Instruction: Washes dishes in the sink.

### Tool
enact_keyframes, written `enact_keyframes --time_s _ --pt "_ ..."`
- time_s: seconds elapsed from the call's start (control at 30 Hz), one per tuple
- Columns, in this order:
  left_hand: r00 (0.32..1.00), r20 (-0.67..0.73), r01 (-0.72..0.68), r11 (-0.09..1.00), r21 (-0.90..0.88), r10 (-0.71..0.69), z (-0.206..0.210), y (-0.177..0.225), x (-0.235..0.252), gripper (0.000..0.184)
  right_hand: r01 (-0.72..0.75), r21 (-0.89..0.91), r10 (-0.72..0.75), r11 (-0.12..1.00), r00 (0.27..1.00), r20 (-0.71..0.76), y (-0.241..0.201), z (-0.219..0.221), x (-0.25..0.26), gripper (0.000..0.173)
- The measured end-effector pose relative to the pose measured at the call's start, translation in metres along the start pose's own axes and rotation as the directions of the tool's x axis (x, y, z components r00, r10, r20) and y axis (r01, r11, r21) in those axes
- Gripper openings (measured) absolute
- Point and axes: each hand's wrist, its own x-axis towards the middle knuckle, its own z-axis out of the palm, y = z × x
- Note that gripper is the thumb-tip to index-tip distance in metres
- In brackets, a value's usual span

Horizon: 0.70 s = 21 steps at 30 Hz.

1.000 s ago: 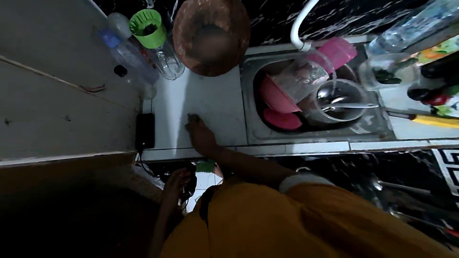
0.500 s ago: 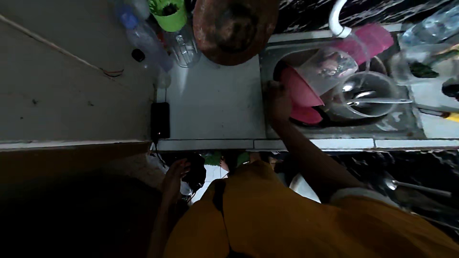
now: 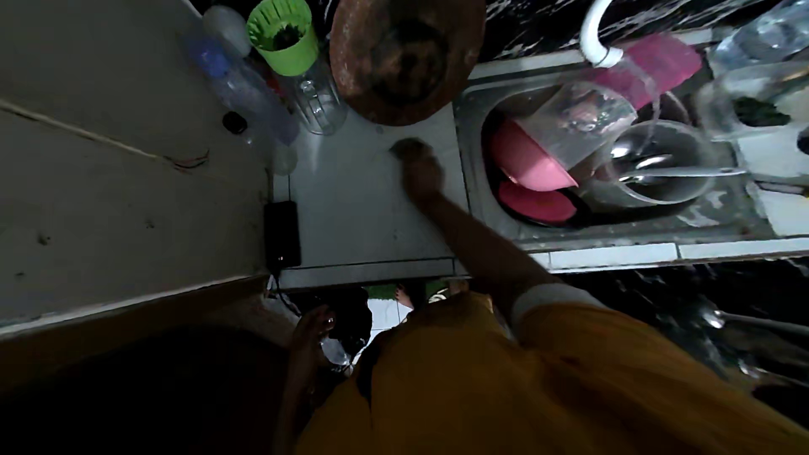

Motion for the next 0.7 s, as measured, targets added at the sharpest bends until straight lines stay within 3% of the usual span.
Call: enact_keyframes --time_s 0.1,0.17,0.23,0.3,0.33,0.4,0.47,0.57,0.63,0.7 --pt "0.999 0.011 -0.045 0.999 -0.017 0.046 -0.007 -0.004 0.001 0.043 -0.304 -0.082 0.305 0.949 0.952 0.003 0.072 -0.052 0.018 0.051" --pt "1.000 -0.008 -0.030 0.999 -0.035 0.030 -0.008 -0.006 0.003 0.043 -0.430 -0.079 0.432 0.899 0.902 0.011 0.073 -0.075 0.013 0.056" --pt "0.999 -0.031 -0.019 1.000 -0.023 0.018 -0.002 -0.005 0.008 0.040 -0.304 -0.050 0.304 0.951 0.953 -0.015 0.037 -0.069 -0.003 0.049" --pt "0.985 -0.052 -0.153 0.973 0.173 0.164 0.010 -0.007 0.016 0.035 -0.075 0.013 0.075 0.997 0.997 -0.011 -0.014 -0.036 -0.016 0.043" --pt "0.960 -0.043 -0.247 0.906 0.342 0.278 0.018 -0.007 0.022 0.033 0.045 0.072 -0.047 0.996 0.998 0.028 -0.039 -0.015 -0.019 0.041" --pt "0.865 0.017 -0.399 0.666 0.630 0.502 0.035 -0.011 0.046 0.039 0.278 0.174 -0.305 0.945 0.939 0.156 -0.076 0.023 -0.009 0.040" --pt "0.803 0.065 -0.409 0.469 0.783 0.593 0.053 -0.012 0.071 0.058 0.368 0.199 -0.407 0.908 0.887 0.219 -0.092 0.044 0.010 0.040" --pt "0.763 0.058 -0.415 0.418 0.808 0.644 0.070 -0.006 0.094 0.074 0.210 0.062 -0.217 0.976 0.966 0.139 -0.059 0.032 0.040 0.044" --pt "0.753 0.045 -0.423 0.430 0.797 0.657 0.073 -0.001 0.103 0.079 0.097 -0.045 -0.095 0.994 0.995 0.034 -0.003 0.008 0.047 0.040" --pt "0.738 0.040 -0.410 0.401 0.819 0.673 0.080 0.008 0.116 0.085 -0.062 -0.090 0.064 0.994 0.998 0.019 0.051 -0.031 0.044 0.041"
